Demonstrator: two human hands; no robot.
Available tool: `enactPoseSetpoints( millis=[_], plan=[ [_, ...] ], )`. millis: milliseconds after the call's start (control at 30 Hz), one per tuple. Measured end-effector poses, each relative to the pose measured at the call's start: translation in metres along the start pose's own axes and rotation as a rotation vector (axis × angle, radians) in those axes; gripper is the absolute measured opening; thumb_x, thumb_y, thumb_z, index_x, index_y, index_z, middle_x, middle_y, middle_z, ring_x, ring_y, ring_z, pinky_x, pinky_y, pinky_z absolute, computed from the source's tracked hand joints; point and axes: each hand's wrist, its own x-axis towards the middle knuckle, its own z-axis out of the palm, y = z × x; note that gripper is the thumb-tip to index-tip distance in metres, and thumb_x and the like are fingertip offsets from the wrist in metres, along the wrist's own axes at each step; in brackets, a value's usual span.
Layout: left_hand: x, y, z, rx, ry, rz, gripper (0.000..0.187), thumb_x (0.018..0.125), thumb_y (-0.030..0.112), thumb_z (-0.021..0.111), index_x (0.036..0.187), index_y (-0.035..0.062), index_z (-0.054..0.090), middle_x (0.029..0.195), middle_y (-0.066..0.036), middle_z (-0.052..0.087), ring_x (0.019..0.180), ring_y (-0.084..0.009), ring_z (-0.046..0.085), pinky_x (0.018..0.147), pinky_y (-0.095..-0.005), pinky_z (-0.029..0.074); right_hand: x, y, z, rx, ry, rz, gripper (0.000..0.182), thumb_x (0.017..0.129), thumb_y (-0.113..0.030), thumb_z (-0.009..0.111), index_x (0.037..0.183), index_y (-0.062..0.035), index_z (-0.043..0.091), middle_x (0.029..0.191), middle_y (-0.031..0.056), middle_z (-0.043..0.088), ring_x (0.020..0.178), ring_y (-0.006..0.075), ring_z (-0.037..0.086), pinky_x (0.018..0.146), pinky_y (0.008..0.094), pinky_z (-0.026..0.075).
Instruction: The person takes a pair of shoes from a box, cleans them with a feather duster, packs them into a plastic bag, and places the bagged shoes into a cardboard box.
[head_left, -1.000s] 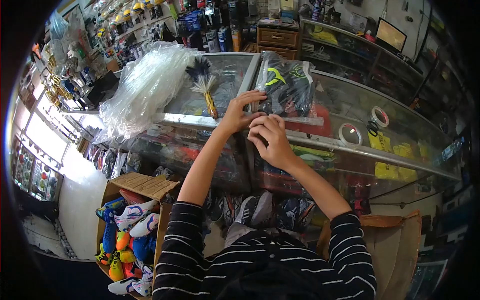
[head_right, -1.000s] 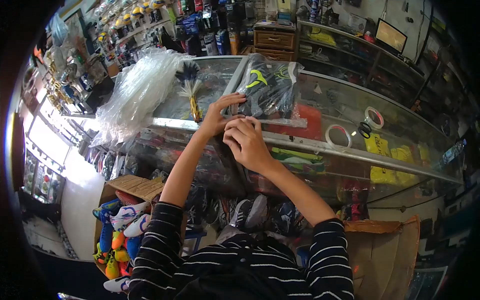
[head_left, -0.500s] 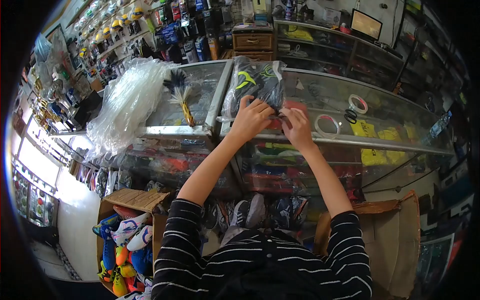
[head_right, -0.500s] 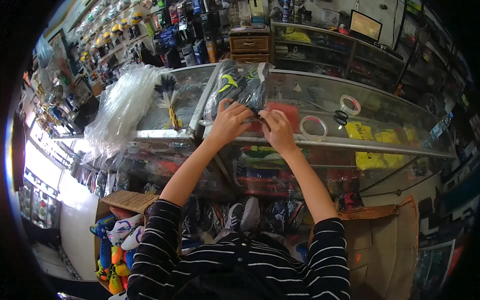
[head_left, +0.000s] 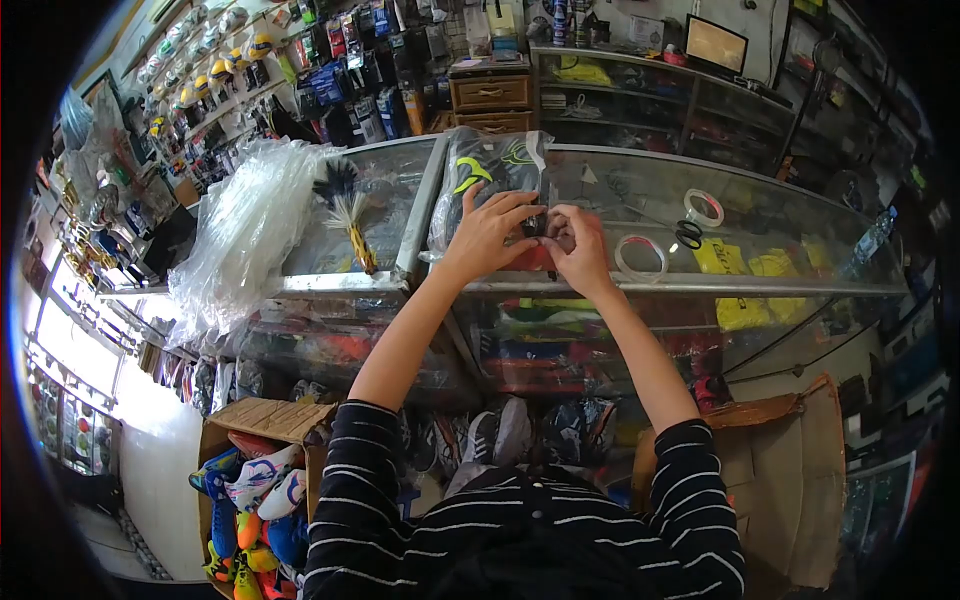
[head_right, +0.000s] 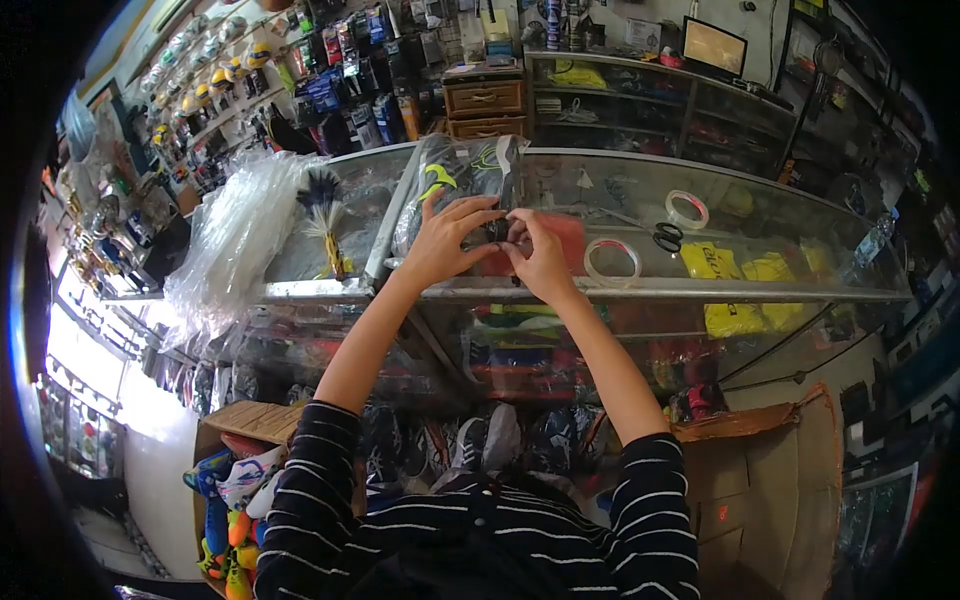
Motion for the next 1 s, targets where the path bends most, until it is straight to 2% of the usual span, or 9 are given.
enactPoseSetpoints(
  millis=[67,133,200,233,300,400,633,933,1000],
  plan=[
    [0.002,-0.004,-0.002,-0.052,-0.125,-0.045,0.04,0.075,0.027,0.072,0.113,0.0159,0.065,0.123,-0.001,0.059,0.115,-0.0194,0.053,0.106,-0.0512,0.02,0.002,-0.002,-0.002,0.05,0.018,0.014,0.038,0.077,0.005,0.066,0.11,-0.0036,0.05,0.081,0.0064,0.055,0.075,0.018,0.058,0.07,0.0276,0.047],
    [0.003,-0.005,-0.002,-0.069,-0.134,-0.057,0.04,0.075,0.026,0.072,0.113,0.0166,0.065,0.123,-0.001,0.059,0.114,-0.0193,0.053,0.105,-0.0514,0.021,0.002,-0.003,-0.007,0.097,0.035,0.03,0.034,0.077,0.003,0.066,0.108,-0.0037,0.053,0.083,0.0052,0.054,0.076,0.0172,0.057,0.07,0.0264,0.046],
    [0.004,-0.006,-0.003,-0.082,-0.142,-0.07,0.04,0.075,0.025,0.072,0.113,0.0173,0.065,0.123,0.0,0.059,0.113,-0.0192,0.054,0.105,-0.0515,0.022,0.004,-0.007,-0.017,0.007,-0.007,0.041,0.022,0.076,0.001,0.069,0.095,-0.0025,0.059,0.096,0.0046,0.049,0.089,0.0133,0.053,0.08,0.0273,0.045],
    [0.004,-0.006,-0.003,-0.087,-0.142,-0.073,0.039,0.075,0.025,0.071,0.113,0.0181,0.065,0.122,0.0,0.059,0.113,-0.019,0.054,0.105,-0.0512,0.023,0.004,-0.01,-0.019,0.007,-0.01,0.041,0.022,0.076,0.001,0.069,0.095,-0.0025,0.059,0.096,0.0046,0.049,0.089,0.0133,0.053,0.08,0.0273,0.045],
    [0.004,-0.006,-0.002,-0.094,-0.143,-0.078,0.038,0.075,0.024,0.071,0.112,0.0188,0.066,0.122,0.0,0.06,0.112,-0.0188,0.054,0.105,-0.0508,0.023,0.001,-0.017,-0.022,-0.058,-0.036,-0.011,0.011,0.075,-0.005,0.07,0.083,-0.0035,0.062,0.101,0.0053,0.05,0.097,0.0181,0.051,0.086,0.0317,0.042],
    [0.004,-0.007,0.001,-0.095,-0.126,-0.08,0.038,0.075,0.023,0.071,0.113,0.0199,0.066,0.121,0.0,0.06,0.112,-0.0184,0.054,0.104,-0.0503,0.024,-0.001,-0.018,-0.02,-0.255,-0.125,-0.064,0.009,0.074,-0.011,0.072,0.075,-0.007,0.064,0.108,0.0063,0.051,0.106,0.0243,0.048,0.093,0.0379,0.035],
    [0.004,-0.009,0.001,-0.134,-0.123,-0.088,0.037,0.076,0.023,0.07,0.113,0.02,0.066,0.12,0.0,0.06,0.111,-0.0186,0.055,0.104,-0.0493,0.025,0.009,-0.018,-0.011,-0.41,-0.072,-0.073,0.012,0.07,-0.01,0.074,0.076,-0.0085,0.064,0.109,0.0053,0.051,0.11,0.0272,0.047,0.095,0.0402,0.033],
    [0.004,-0.009,-0.003,-0.137,-0.131,-0.083,0.04,0.076,0.022,0.071,0.115,0.0167,0.066,0.122,-0.003,0.061,0.111,-0.022,0.056,0.101,-0.0474,0.029,0.01,-0.019,-0.01,-0.6,-0.011,-0.246,0.014,0.069,-0.01,0.074,0.076,-0.0076,0.063,0.111,0.0049,0.051,0.108,0.0257,0.049,0.094,0.0417,0.034],
    [0.004,-0.008,-0.003,-0.144,-0.126,-0.08,0.04,0.075,0.022,0.072,0.115,0.0158,0.066,0.121,-0.004,0.061,0.11,-0.0223,0.056,0.101,-0.0473,0.029,0.009,-0.016,-0.011,-0.633,-0.011,-0.281,0.03,0.065,-0.009,0.077,0.092,-0.0092,0.063,0.115,0.0066,0.052,0.11,0.0261,0.048,0.094,0.04,0.034]
  ],
)
